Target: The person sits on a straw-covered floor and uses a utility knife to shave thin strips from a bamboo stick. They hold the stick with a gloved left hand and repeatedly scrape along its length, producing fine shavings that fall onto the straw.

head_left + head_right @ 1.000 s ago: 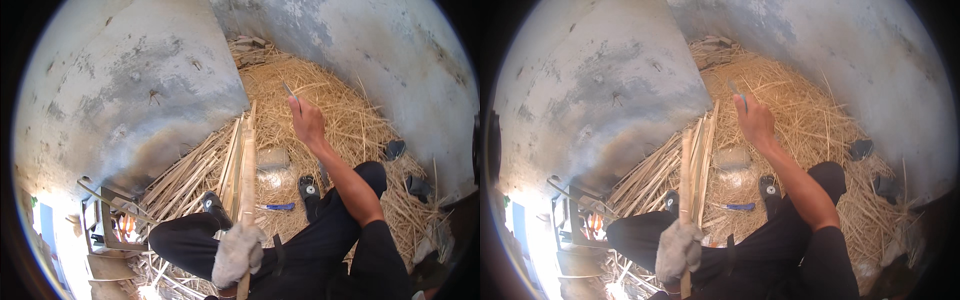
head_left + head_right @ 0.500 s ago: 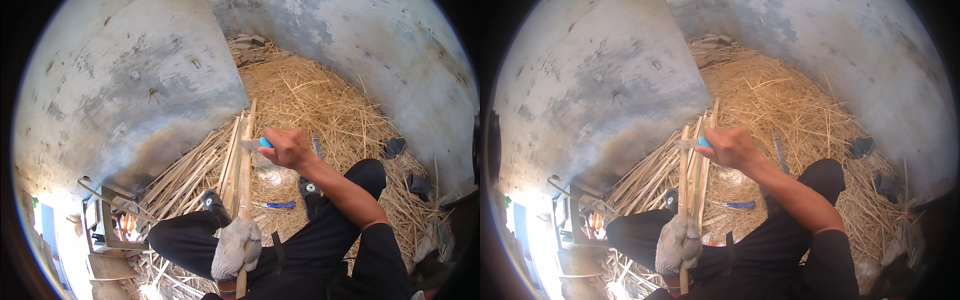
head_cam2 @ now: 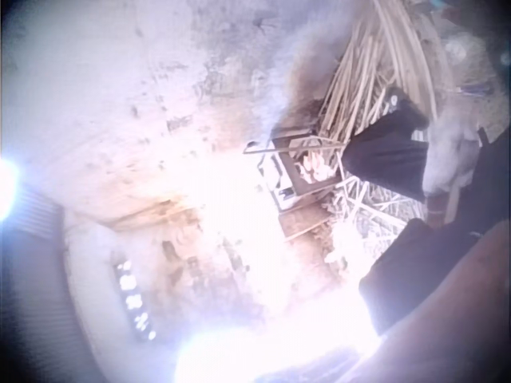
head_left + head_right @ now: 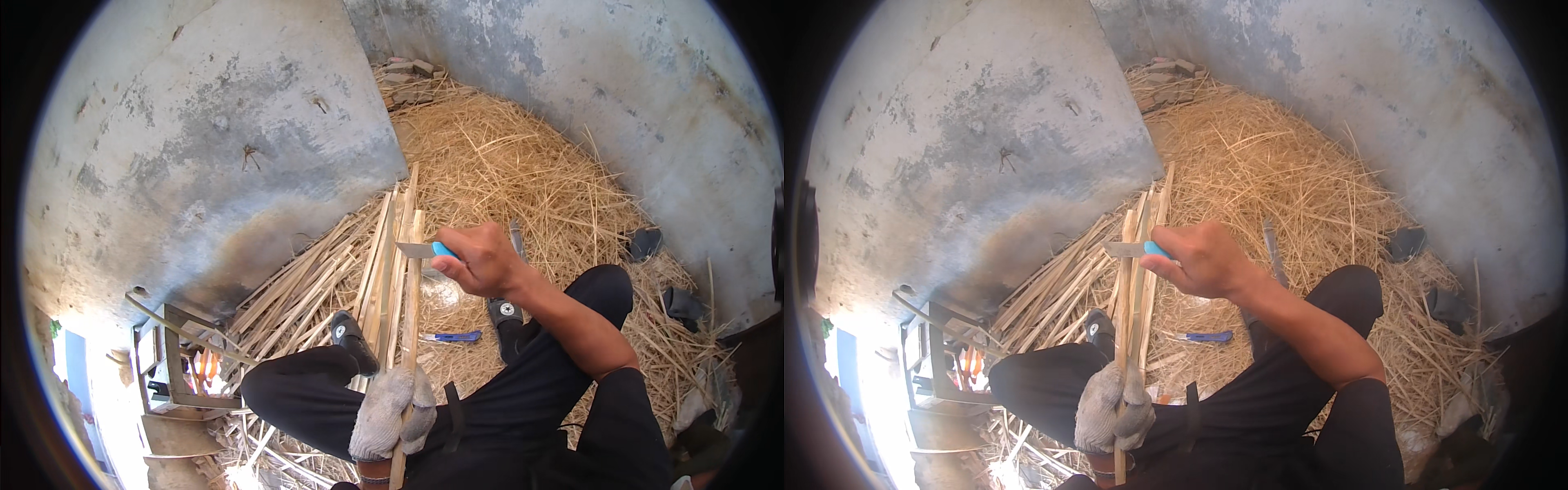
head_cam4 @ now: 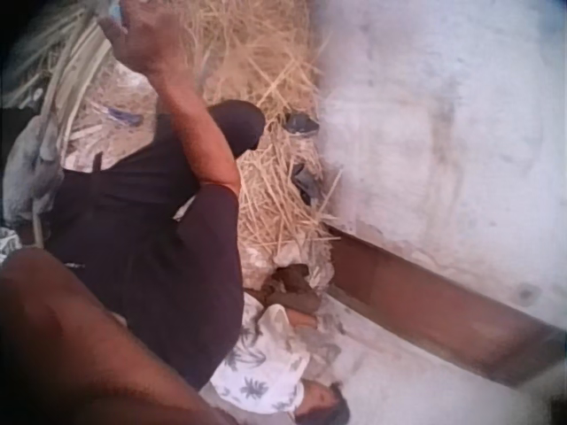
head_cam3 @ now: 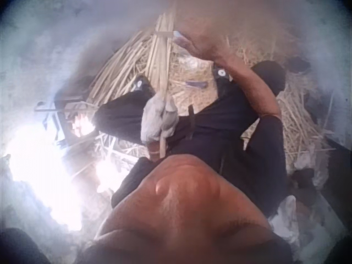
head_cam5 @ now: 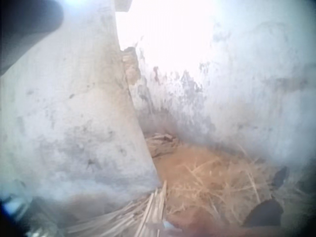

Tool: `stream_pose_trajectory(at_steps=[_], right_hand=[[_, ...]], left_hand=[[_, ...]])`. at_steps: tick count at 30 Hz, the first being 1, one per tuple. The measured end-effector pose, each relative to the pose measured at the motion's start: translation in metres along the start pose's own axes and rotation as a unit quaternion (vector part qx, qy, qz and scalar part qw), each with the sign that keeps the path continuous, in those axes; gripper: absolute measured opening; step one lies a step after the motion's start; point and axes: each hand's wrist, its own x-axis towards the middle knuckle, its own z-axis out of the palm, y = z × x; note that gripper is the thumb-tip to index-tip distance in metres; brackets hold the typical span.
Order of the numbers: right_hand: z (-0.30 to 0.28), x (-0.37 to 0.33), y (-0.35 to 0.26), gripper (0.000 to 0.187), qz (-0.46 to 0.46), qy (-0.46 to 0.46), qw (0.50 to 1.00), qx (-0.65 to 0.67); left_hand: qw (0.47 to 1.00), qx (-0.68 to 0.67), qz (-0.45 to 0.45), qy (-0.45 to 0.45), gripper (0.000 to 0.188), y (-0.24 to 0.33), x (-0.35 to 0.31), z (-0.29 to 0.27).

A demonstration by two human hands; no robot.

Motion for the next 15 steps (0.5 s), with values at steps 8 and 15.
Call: stream_pose_trajectory(at_steps=[8, 15], right_hand=[[0.023, 0.007, 0.030, 0.054, 0.096, 0.041, 0.981, -0.162], [-0.036, 0.023, 0.101, 0.054, 0.354, 0.094, 0.904, -0.219]], left_hand=[[0.998, 0.043, -0.004, 0.035, 0.034, -0.001, 0.008, -0.005], [0.992, 0.105, 0.044, -0.055, 0.039, 0.001, 0.000, -0.012]])
